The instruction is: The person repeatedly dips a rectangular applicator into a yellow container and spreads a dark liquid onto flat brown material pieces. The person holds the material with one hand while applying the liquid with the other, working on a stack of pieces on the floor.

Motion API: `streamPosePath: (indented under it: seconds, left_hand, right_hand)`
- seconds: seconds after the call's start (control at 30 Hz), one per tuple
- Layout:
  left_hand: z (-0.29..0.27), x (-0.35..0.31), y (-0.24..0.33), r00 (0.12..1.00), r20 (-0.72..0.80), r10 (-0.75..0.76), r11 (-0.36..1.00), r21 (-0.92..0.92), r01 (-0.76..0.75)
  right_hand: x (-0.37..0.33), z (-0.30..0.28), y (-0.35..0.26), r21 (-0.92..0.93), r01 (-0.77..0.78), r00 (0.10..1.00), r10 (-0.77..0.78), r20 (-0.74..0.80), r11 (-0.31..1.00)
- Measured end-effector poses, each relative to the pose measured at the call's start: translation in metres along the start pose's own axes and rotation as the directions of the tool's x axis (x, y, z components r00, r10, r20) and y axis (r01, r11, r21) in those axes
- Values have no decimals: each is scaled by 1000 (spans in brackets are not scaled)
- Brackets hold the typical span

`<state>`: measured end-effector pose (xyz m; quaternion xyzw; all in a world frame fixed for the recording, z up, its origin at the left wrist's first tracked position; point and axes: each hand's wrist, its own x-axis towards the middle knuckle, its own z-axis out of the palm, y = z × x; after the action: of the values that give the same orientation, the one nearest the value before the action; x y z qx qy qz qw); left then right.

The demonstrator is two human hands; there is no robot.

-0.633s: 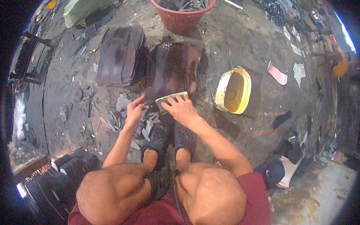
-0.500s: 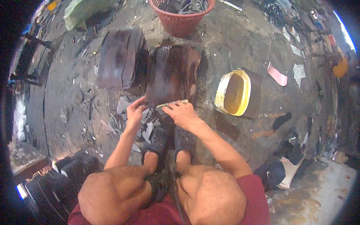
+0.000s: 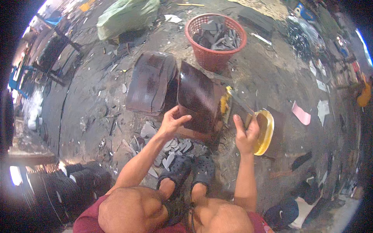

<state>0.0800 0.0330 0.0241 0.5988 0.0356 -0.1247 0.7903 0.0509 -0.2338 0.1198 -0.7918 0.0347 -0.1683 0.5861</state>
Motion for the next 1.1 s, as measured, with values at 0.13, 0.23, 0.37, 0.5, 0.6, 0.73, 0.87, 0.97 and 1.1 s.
streamPosePath:
  seconds: [0.13, 0.23, 0.37, 0.5, 0.6, 0.73, 0.87, 0.97, 1.1]
  left_hand:
    - [-38, 3, 69, 990, -117, 73, 997, 38, -69]
    - [-90, 12, 100, 980, -198, -24, 994, -113, 1]
    - [-151, 20, 108, 972, -233, -37, 997, -79, 19]
    - [-178, 19, 97, 964, -259, -56, 997, -72, 39]
    - [-178, 18, 98, 960, -269, -77, 993, -105, 51]
    - [-153, -3, 115, 845, -504, 179, 812, 560, 163]
    - [-70, -45, 66, 685, -212, 697, 431, 887, -164]
    - [-20, -52, -9, 855, 379, 354, 284, 827, -484]
    - [-1, -44, -67, 803, 575, 156, -44, 816, -576]
  right_hand:
    - [0, -11, 8, 24, -26, 1000, 26, -15, 999]
    - [1, -6, 4, 60, 29, 998, -26, -50, 998]
    - [2, 3, 7, 64, 63, 995, -58, -79, 996]
    - [1, 2, 7, 45, 17, 997, -13, -71, 999]
    - [1, -2, 18, -63, 46, 996, -51, -73, 997]
    - [5, -8, 28, -145, 1, 998, -11, -64, 989]
    - [31, -2, 23, -189, -96, 990, 113, 79, 977]
    - [66, 47, 25, -67, -12, 962, 30, 272, 998]
    - [102, 98, 52, -445, 28, 923, 148, 356, 895]
